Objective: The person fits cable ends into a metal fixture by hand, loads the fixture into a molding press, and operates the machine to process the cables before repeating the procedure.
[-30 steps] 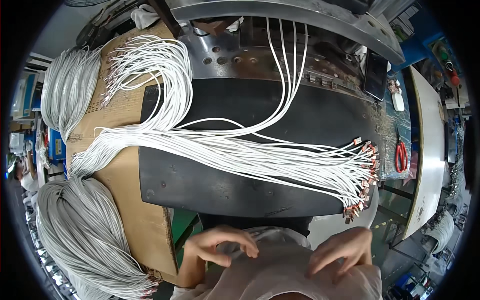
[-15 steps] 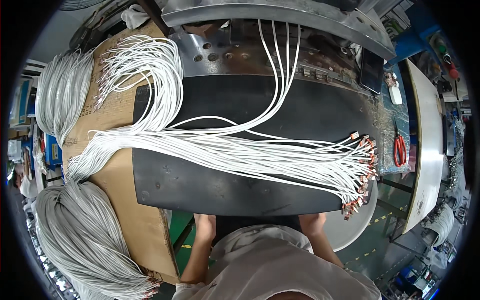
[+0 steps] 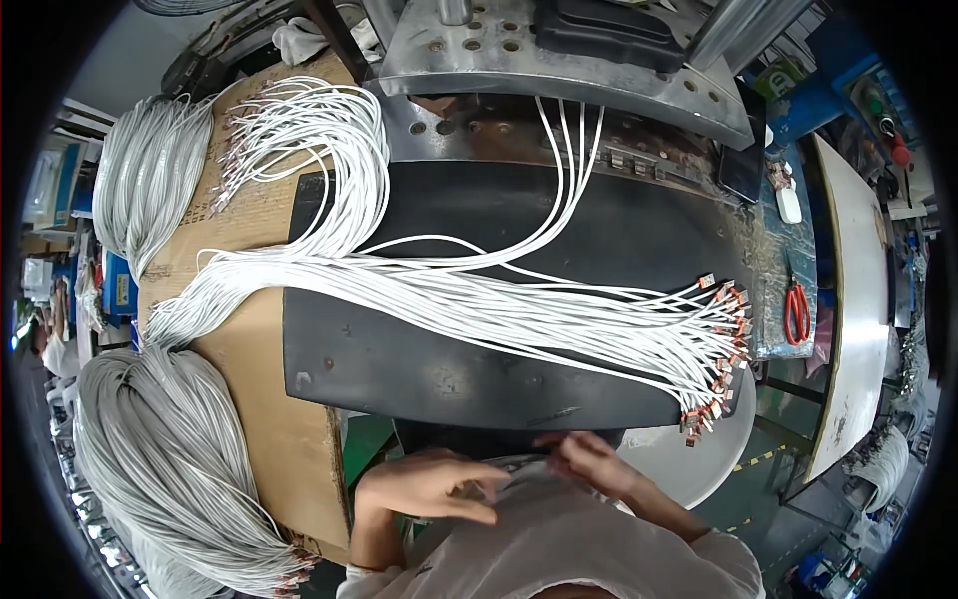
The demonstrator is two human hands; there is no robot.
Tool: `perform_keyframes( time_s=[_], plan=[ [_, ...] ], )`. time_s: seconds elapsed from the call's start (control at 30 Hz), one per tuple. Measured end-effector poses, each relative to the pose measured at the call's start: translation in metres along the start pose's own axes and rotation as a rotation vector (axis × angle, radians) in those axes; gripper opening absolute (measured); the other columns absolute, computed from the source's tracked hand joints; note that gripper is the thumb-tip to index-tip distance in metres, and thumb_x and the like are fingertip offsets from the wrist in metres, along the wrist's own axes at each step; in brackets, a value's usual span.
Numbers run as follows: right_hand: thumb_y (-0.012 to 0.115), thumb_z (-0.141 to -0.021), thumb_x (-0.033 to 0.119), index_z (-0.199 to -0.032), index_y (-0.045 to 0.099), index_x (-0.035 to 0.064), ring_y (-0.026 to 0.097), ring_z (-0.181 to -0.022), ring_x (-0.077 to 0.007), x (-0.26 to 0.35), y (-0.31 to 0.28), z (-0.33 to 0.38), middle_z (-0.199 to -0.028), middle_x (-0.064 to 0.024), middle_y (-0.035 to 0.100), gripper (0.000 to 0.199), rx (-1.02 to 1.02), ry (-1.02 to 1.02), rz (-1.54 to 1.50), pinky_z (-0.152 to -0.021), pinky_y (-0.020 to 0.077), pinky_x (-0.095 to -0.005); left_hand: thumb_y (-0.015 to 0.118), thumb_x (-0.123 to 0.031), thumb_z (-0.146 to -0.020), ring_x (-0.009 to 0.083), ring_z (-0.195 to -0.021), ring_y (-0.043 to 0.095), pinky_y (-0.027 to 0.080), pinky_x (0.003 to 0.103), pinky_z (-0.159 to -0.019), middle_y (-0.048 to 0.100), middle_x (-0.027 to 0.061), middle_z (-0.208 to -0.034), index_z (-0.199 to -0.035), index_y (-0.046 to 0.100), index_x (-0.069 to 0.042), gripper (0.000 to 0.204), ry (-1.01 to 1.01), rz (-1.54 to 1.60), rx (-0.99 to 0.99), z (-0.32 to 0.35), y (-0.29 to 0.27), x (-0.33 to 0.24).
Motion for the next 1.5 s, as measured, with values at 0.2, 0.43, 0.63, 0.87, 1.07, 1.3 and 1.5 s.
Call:
perform_keyframes(
  time_s=[0.2, 0.43, 0.63, 0.87, 1.07, 1.3, 1.5],
  plan=[
    [0.069, -0.089, 0.001, -0.104, 0.071, -0.0011, 0.068, -0.087, -0.0273, 0.169, 0.069, 0.06, -0.097, -0.0132, 0.068, 0.015, 0.377, -1.004, 1.071, -0.072, 0.0549, -0.0356, 0.071, -0.009, -0.084, 0.0303, -0.094, 0.068, 0.054, 0.037, -0.082, 0.072, 0.0145, -0.104, -0.117, 0.064, -0.002, 0.034, 0.455, -0.845, -0.87, -0.057, -0.081, -0.112],
    [0.069, -0.083, 0.002, -0.096, 0.068, -0.0016, 0.065, -0.084, -0.0319, 0.259, 0.045, 0.012, -0.092, -0.0148, 0.065, 0.014, -0.252, -1.071, 1.545, -0.076, 0.0532, -0.039, 0.062, 0.003, -0.079, 0.0394, -0.101, 0.065, 0.053, 0.045, -0.087, 0.067, 0.0191, -0.112, -0.123, 0.058, 0.002, 0.043, -0.035, -1.178, -0.795, -0.091, -0.172, -0.104],
    [0.068, -0.085, 0.005, -0.097, 0.068, -0.0018, 0.064, -0.086, -0.0331, 0.259, 0.033, 0.0, -0.093, -0.0139, 0.065, 0.013, -0.435, -1.178, 1.695, -0.076, 0.0524, -0.038, 0.066, -0.013, -0.088, 0.0377, -0.095, 0.064, 0.052, 0.043, -0.083, 0.065, 0.0155, -0.099, -0.118, 0.059, -0.001, 0.033, 0.257, -1.069, -0.761, -0.059, -0.165, -0.101],
    [0.065, -0.092, 0.012, -0.099, 0.067, -0.0012, 0.064, -0.077, -0.0269, 0.267, 0.014, -0.01, -0.084, -0.0126, 0.065, 0.015, -0.535, -1.171, 1.479, -0.071, 0.0508, -0.0346, 0.067, -0.025, -0.091, 0.0345, -0.095, 0.063, 0.051, 0.042, -0.083, 0.064, 0.014, -0.086, -0.095, 0.065, 0.002, 0.028, 0.245, -0.952, -0.612, -0.059, -0.152, -0.095],
    [0.07, -0.093, 0.025, -0.099, 0.068, -0.002, 0.058, -0.073, -0.0127, 0.277, 0.042, 0.007, -0.083, -0.008, 0.066, 0.028, -0.157, -0.694, 1.346, -0.064, 0.0454, -0.0314, 0.067, -0.024, -0.091, 0.0343, -0.09, 0.064, 0.052, 0.041, -0.078, 0.065, 0.0139, -0.088, -0.092, 0.068, 0.0, 0.025, 0.298, -0.705, -0.816, -0.067, -0.149, -0.088],
    [0.072, -0.091, 0.028, -0.105, 0.068, 0.0001, 0.054, -0.064, -0.0136, 0.315, 0.028, 0.049, -0.071, -0.006, 0.064, 0.031, -0.279, -0.257, 1.837, -0.058, 0.042, -0.0319, 0.073, -0.016, -0.085, 0.028, -0.08, 0.064, 0.052, 0.034, -0.071, 0.07, 0.0124, -0.087, -0.094, 0.073, 0.0, 0.018, 0.452, -1.001, -0.812, -0.066, -0.143, -0.079],
    [0.07, -0.093, 0.026, -0.103, 0.068, 0.0004, 0.056, -0.059, -0.0173, 0.295, 0.035, 0.023, -0.068, -0.0056, 0.063, 0.028, 0.01, -0.853, 1.408, -0.058, 0.0441, -0.0359, 0.072, -0.011, -0.087, 0.0202, -0.076, 0.065, 0.05, 0.029, -0.068, 0.072, 0.0105, -0.087, -0.093, 0.074, 0.0, 0.014, 0.604, -0.558, -0.946, -0.064, -0.153, -0.078]
  ],
)
Point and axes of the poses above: each hand's wrist, its own z-axis away from the middle knuckle, its own y-axis out of the palm, x = y × z, the point moved 1 cm from there along -z, towards the middle knuckle
